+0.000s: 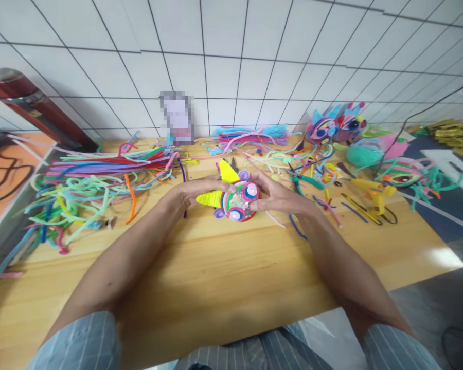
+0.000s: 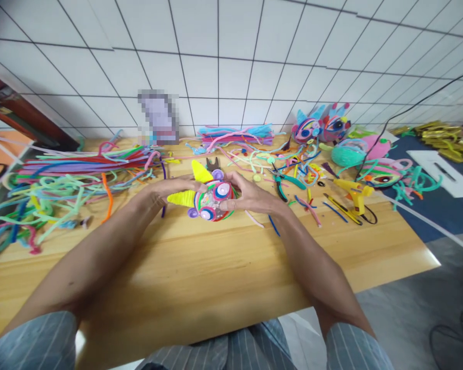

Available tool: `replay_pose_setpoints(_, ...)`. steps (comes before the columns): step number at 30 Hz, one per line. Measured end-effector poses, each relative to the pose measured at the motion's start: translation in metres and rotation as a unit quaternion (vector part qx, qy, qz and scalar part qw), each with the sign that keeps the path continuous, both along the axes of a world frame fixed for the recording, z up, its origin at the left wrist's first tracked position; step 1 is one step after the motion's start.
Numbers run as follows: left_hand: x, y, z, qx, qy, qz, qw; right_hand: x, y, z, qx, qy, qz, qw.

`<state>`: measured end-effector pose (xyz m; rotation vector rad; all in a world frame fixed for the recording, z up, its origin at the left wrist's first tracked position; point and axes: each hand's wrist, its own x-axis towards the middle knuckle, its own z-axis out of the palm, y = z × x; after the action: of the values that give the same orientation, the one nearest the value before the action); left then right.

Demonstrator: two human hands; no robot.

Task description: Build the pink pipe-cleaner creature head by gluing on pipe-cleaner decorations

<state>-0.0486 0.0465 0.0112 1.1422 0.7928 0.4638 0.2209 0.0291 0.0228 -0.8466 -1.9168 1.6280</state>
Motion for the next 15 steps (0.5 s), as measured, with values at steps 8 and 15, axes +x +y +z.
replay_pose_setpoints(8, -0.001, 0.001, 0.006, 0.02, -0.108, 0.037, 0.993, 0.001, 0.0, -0.009, -0.015, 0.082, -0.081, 0.993)
replay_pose_setpoints(15, 0.004, 0.0, 0.004, 0.113, -0.151, 0.07, 0.98, -0.012, -0.001, -0.013, 0.049, 0.192, -0.199, 0.96)
